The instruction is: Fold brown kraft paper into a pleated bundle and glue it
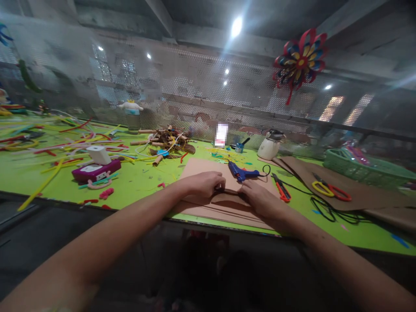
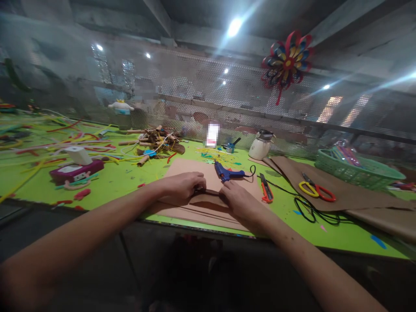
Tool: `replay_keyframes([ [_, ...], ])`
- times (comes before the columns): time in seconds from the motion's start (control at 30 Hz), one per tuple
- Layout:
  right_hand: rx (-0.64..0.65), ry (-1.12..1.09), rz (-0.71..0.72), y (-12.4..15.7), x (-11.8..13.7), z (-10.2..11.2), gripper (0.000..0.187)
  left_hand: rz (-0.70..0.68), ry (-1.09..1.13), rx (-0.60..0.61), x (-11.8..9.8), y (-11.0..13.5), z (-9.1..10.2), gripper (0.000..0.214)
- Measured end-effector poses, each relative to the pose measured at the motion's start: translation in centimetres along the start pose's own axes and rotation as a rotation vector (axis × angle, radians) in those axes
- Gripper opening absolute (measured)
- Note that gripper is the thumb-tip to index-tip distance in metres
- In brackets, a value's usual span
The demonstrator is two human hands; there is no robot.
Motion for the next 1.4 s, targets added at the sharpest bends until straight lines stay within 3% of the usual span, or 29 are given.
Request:
replay_keyframes([
  [0.17, -0.104, 0.114, 0.015, 0.4, 0.7, -0.4, 0.014, 0.078, 0.173, -0.039, 1.3, -0.9, -0.4, 0.017],
  [0.33, -0.203, 0.221, 0.066, -0.1, 1.7, 0.1, 0.015, 0.193, 0.326, -0.116, 2.3, -1.4, 0.4, 0.044],
  [0.57, -0.283, 0.342, 0.124, -1.9, 2.6, 0.9, 0.024, 0.204, 0.562, 0.068, 2.9, -0.2, 0.7, 0.051],
  [0.73, -0.361, 0.290, 0.105, -2.4, 2.4, 0.7, 0.024, 0.299, 0.761, 0.049, 3.7, 0.2, -0.1, 0.045],
  [1.0, -0.391, 0.081, 0.022, -2.0, 2.8, 1.1, 0.017, 0.247, 0.727, 0.030, 3.1, -0.8, -0.9, 0.042],
  [1.2, -0.338, -0.230, 0.001, -1.7, 1.9, 1.7, 0.028, 0.190, 0.680, 0.038, 3.0, -0.7, -1.3, 0.040],
  [1.4, -0.197, -0.783, -0.289, -2.1, 0.3, 0.4, 0.031, 0.138, 0.663, 0.027, 2.0, -1.3, -1.3, 0.041],
])
Point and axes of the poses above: each hand's wrist, its own y-axis away from the middle knuckle, its own z-axis out of the back of the hand, x = y × z, the point moved 4 cm from there along -y, towards the middle knuckle, and after that the axes turned 1 degree about -z, right-handed, at the moved point
